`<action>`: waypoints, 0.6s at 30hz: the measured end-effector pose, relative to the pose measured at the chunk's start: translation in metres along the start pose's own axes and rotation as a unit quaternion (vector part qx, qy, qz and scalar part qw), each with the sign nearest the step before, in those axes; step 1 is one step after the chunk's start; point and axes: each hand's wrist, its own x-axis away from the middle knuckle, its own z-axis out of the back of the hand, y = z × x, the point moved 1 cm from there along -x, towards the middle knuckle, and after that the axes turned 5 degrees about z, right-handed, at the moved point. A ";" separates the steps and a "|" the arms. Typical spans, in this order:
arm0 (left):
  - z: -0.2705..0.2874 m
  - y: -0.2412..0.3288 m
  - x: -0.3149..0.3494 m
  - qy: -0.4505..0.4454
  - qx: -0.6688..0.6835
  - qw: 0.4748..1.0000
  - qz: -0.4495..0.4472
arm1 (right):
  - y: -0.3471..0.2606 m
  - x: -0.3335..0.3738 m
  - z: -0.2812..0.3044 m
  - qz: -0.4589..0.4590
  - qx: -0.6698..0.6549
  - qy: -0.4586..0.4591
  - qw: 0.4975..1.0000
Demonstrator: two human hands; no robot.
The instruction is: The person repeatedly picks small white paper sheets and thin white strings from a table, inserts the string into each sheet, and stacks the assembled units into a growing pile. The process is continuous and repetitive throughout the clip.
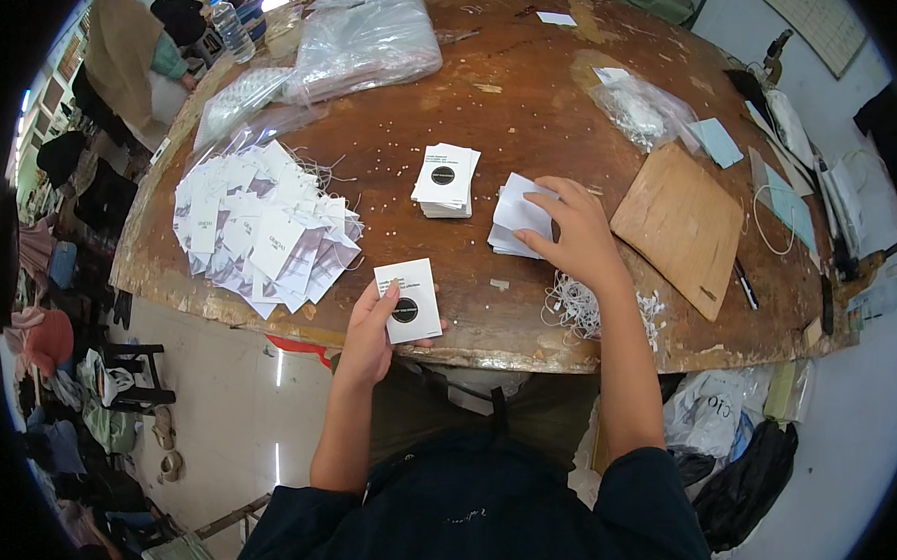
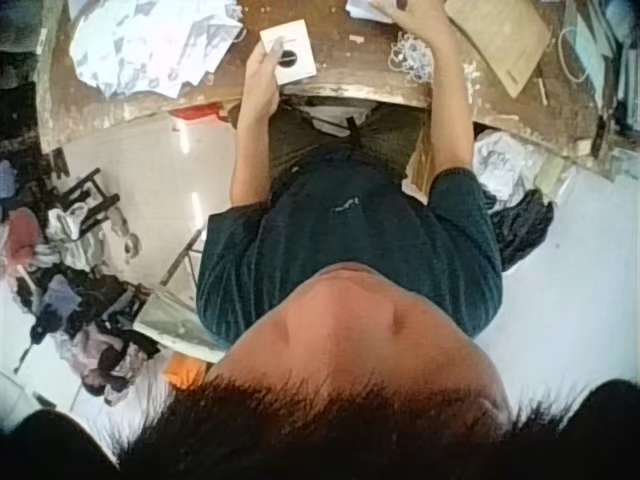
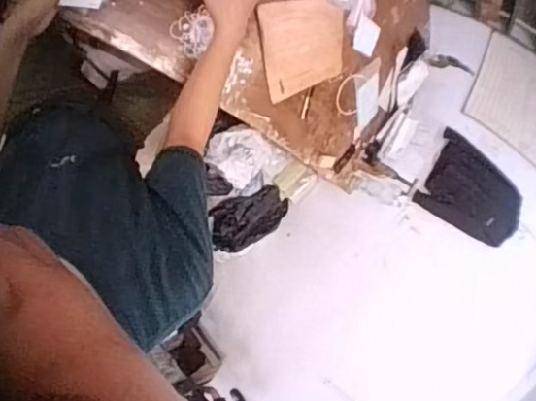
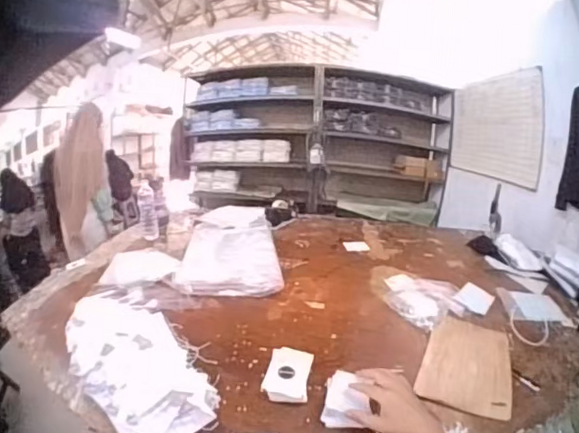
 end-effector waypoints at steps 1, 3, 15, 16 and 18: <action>-0.001 0.001 0.001 0.011 0.006 1.000 -0.002 | -0.013 0.000 0.005 0.003 -0.009 0.028 1.000; -0.010 0.001 -0.004 -0.006 0.054 0.999 -0.004 | -0.036 0.001 0.024 0.056 -0.017 0.053 0.997; -0.017 0.007 0.006 0.004 0.110 0.994 -0.009 | -0.121 0.008 -0.022 0.163 -0.195 0.045 0.966; -0.017 0.007 0.007 -0.001 0.125 0.992 -0.026 | -0.121 0.012 -0.025 0.123 -0.223 0.086 0.963; -0.016 0.007 0.005 0.011 0.105 0.994 -0.005 | -0.122 0.018 -0.036 -0.048 -0.356 0.125 0.925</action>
